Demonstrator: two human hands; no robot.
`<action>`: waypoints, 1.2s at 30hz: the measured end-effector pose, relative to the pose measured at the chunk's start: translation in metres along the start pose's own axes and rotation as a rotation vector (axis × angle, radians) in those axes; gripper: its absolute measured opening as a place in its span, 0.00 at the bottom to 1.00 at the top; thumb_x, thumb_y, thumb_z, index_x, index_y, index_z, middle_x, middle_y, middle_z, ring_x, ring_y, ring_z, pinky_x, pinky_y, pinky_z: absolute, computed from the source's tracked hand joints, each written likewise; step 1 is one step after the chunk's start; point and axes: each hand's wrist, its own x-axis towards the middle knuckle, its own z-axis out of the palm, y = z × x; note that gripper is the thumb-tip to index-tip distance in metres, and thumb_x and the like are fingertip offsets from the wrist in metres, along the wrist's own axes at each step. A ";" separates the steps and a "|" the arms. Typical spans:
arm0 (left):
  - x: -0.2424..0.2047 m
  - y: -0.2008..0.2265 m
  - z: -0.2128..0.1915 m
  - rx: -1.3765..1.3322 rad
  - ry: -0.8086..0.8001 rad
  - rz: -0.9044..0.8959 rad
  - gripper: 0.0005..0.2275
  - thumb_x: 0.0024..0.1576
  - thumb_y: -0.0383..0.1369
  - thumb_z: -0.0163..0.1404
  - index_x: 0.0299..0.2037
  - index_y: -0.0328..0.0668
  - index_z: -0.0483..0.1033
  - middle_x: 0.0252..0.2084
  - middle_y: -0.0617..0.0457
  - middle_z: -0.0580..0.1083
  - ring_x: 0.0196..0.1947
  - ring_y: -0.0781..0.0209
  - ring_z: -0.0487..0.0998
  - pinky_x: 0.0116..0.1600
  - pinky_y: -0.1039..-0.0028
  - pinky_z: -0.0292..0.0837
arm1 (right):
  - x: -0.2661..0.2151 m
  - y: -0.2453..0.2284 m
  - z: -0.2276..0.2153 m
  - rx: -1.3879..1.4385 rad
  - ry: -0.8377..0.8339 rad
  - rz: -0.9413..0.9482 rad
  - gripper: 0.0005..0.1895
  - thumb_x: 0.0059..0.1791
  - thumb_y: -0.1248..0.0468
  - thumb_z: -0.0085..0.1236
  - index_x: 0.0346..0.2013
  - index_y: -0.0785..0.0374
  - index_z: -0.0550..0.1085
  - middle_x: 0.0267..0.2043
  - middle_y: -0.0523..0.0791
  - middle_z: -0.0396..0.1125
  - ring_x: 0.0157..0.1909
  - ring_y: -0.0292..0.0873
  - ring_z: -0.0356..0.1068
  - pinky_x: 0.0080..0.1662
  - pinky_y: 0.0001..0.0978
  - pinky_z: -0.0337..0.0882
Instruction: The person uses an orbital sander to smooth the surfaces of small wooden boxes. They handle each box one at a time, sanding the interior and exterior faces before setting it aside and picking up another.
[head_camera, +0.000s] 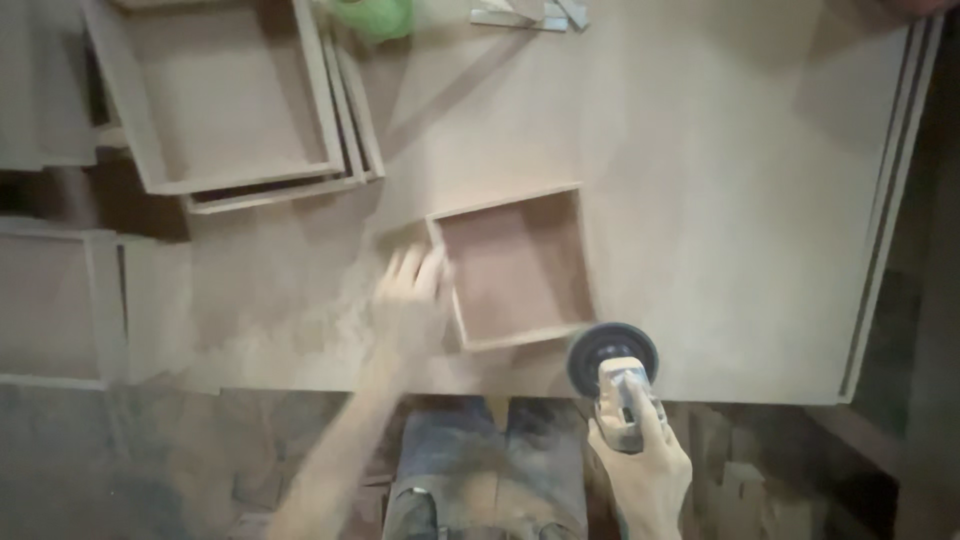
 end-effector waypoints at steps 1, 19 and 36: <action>0.030 -0.003 -0.002 -0.112 0.068 0.150 0.10 0.59 0.26 0.53 0.50 0.35 0.76 0.48 0.44 0.75 0.48 0.42 0.75 0.51 0.59 0.75 | -0.004 -0.003 0.003 -0.046 -0.012 0.003 0.37 0.35 0.59 0.74 0.60 0.49 0.75 0.49 0.54 0.75 0.47 0.52 0.78 0.47 0.42 0.77; 0.205 0.007 0.050 -0.016 -1.188 0.344 0.07 0.52 0.24 0.60 0.35 0.23 0.79 0.33 0.38 0.80 0.27 0.49 0.83 0.27 0.63 0.78 | 0.059 -0.167 0.130 -0.151 -0.224 -0.302 0.39 0.36 0.55 0.73 0.62 0.42 0.72 0.39 0.56 0.72 0.35 0.60 0.74 0.39 0.51 0.75; 0.195 0.004 0.087 0.071 -1.160 0.551 0.10 0.51 0.25 0.63 0.39 0.26 0.80 0.39 0.39 0.80 0.36 0.47 0.84 0.34 0.64 0.81 | -0.039 -0.129 0.127 -0.096 -0.187 -0.150 0.37 0.34 0.58 0.73 0.58 0.40 0.75 0.45 0.49 0.74 0.39 0.53 0.77 0.41 0.44 0.77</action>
